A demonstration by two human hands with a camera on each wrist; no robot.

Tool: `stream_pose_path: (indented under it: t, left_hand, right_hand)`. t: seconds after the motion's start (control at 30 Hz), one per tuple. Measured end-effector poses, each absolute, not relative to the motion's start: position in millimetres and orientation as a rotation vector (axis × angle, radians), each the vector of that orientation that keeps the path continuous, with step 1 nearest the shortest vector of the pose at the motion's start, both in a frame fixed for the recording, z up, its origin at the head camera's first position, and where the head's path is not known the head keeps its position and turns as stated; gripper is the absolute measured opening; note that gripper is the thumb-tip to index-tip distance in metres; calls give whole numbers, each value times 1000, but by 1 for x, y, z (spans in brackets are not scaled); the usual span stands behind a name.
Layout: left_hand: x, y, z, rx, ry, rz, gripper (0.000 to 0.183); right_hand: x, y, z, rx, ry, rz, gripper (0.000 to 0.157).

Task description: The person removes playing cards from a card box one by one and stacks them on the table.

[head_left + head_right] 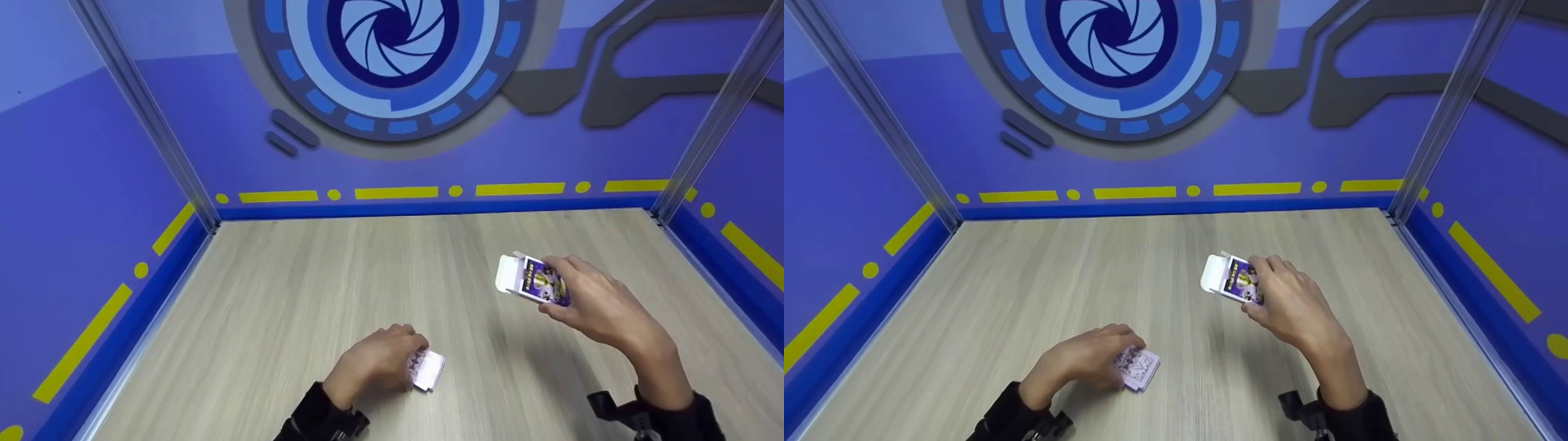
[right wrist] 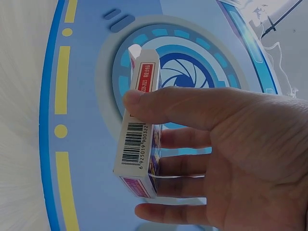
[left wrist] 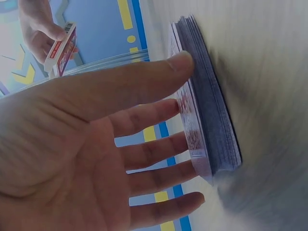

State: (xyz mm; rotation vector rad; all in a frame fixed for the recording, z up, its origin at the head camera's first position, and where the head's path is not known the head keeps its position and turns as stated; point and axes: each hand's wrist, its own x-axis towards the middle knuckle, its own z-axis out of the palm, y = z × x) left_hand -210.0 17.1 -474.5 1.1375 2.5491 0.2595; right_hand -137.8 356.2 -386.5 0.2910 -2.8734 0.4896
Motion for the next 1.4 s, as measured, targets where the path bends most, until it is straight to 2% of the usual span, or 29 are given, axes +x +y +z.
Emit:
stream_pose_path:
  t: [0.2,0.53,0.77,0.97,1.23,1.3,1.4]
  left_hand:
    - [-205,22,-478,1108,2557,276,78]
    - [-202,32,-484,1088,2624,263,55]
    - [-201,32,-484,1075,2634,282,55]
    - [-201,29,-482,1083,2621,280,64]
    - [-212,23,-472,1024,2653,438,87]
    - [-215,25,-468,1011,2709,570,84]
    - [-214,29,-459,1060,2776,889,68]
  right_hand:
    - [-139,356,-387,295,-2880,492,69]
    - [-139,356,-388,306,-2868,507,67]
    - [-139,356,-388,309,-2874,518,68]
    - [-139,356,-388,316,-2873,546,67]
    - [-141,353,-389,319,-2866,559,68]
    - [-141,351,-390,326,-2861,552,68]
    - [-141,346,-393,343,-2847,536,67]
